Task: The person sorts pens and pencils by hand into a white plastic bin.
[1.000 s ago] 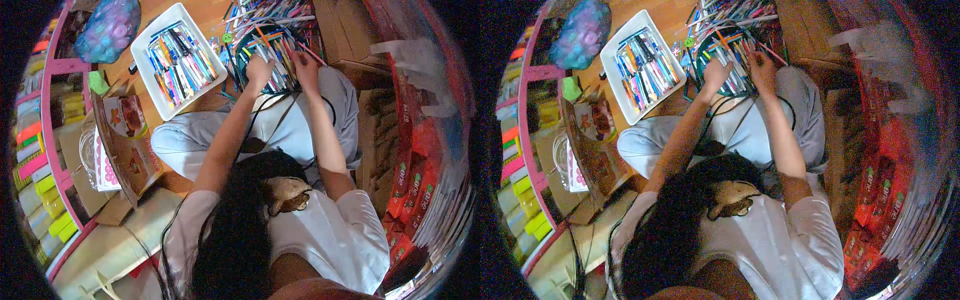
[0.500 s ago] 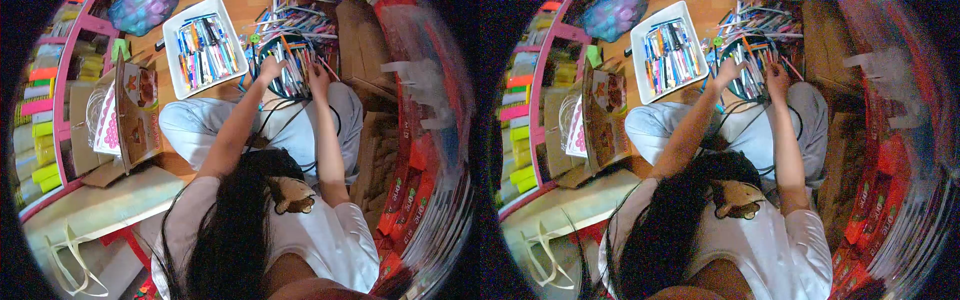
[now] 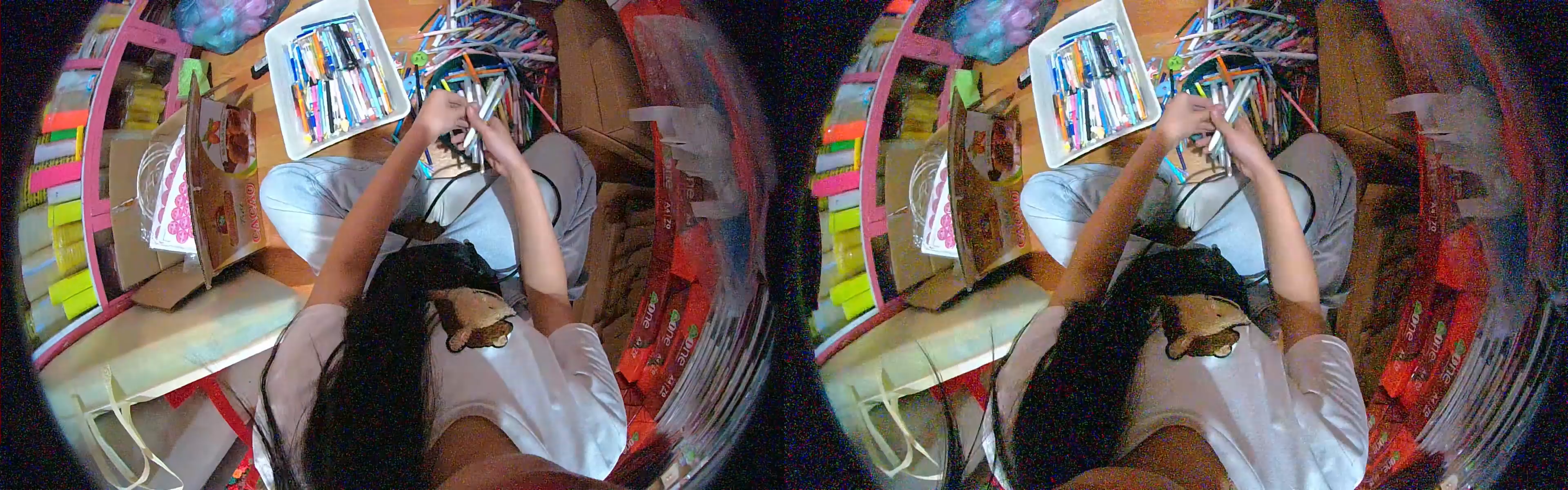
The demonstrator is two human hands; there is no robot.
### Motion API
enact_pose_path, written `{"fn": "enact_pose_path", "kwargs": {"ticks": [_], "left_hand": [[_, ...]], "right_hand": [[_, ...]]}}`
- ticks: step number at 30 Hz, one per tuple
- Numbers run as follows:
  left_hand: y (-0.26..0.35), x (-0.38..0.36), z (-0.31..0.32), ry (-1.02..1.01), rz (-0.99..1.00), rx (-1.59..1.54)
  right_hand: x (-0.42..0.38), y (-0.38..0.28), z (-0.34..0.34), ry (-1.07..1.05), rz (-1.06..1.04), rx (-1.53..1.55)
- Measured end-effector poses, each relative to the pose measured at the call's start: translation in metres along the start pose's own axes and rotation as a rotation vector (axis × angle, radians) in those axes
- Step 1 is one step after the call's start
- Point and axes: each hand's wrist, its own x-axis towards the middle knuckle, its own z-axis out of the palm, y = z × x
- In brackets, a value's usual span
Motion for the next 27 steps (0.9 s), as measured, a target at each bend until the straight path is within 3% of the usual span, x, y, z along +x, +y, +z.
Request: {"fn": "enact_pose_path", "kwargs": {"ticks": [5,9,12,13,15,17,19,23,27], "left_hand": [[0.004,-0.015,0.000,0.206,-0.076,-0.086],[0.006,-0.016,-0.013,0.408,0.081,0.269],[0.004,-0.008,-0.036,0.484,0.069,0.015],[-0.005,-0.001,-0.049,0.526,0.127,-0.094],[-0.038,0.020,-0.104,0.615,0.453,0.347],[-0.015,0.027,-0.148,0.689,0.085,0.292],[-0.009,0.047,-0.184,0.746,-0.050,0.347],[-0.043,0.101,-0.226,0.740,-0.001,0.531],[-0.059,0.127,-0.226,0.733,-0.040,0.657]], "right_hand": [[0.004,-0.003,0.014,0.005,0.036,0.046],[0.022,-0.007,0.025,0.018,0.014,-0.036],[0.050,0.000,0.019,0.050,0.085,-0.023],[0.058,0.006,0.021,0.137,-0.009,-0.063],[0.070,0.011,0.016,0.162,-0.030,-0.230],[0.085,0.019,0.015,0.234,-0.129,-0.480],[0.090,0.024,0.025,0.299,-0.191,-0.571],[0.096,0.024,0.046,0.226,0.044,-0.315],[0.101,0.038,0.046,0.232,0.049,-0.280]]}}
